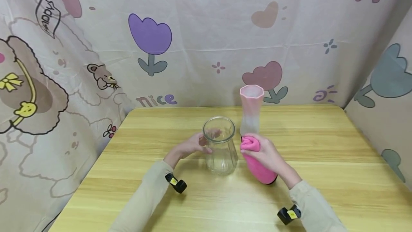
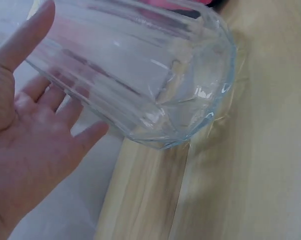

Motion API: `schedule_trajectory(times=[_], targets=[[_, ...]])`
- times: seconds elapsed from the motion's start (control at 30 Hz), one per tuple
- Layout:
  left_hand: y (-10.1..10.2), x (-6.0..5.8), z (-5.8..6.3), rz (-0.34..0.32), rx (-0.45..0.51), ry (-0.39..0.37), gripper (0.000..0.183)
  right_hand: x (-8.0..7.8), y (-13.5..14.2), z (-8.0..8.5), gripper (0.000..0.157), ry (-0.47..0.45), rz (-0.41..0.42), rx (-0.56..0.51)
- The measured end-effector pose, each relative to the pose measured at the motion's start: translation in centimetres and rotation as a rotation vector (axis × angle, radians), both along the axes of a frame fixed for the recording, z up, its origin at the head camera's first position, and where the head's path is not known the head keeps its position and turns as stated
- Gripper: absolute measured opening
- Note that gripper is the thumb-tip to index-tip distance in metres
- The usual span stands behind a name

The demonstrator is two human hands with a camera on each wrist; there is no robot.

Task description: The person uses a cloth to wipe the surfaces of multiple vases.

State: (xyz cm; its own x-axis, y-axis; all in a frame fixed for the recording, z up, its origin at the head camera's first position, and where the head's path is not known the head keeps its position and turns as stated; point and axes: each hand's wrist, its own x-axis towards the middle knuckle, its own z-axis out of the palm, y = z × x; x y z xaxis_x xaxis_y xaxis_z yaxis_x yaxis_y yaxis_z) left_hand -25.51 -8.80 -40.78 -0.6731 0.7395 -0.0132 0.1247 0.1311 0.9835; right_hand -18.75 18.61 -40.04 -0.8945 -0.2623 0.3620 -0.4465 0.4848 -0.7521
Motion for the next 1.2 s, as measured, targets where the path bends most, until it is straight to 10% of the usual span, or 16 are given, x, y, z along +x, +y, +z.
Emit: schedule_trajectory(times=[0.43,0.73,1.03,1.2], targets=[[-0.7,4.0,-0.9,0.401,-0.094,0.245,0.086,0.6,-0.7,-0.5,0.044,-0.001,-0.003,-0.018],[0.8,5.1,-1.7,0.473,-0.151,0.353,0.078,0.5,-0.7,-0.6,0.045,0.014,-0.031,-0.022],[1.2,6.8,1.6,0.436,-0.085,0.329,0.073,-0.1,-0.6,1.7,0.048,0.098,-0.101,-0.037],[1.3,6.5,1.1,0.429,-0.078,0.332,0.073,-0.3,-1.2,3.1,0.049,0.144,-0.097,-0.05]])
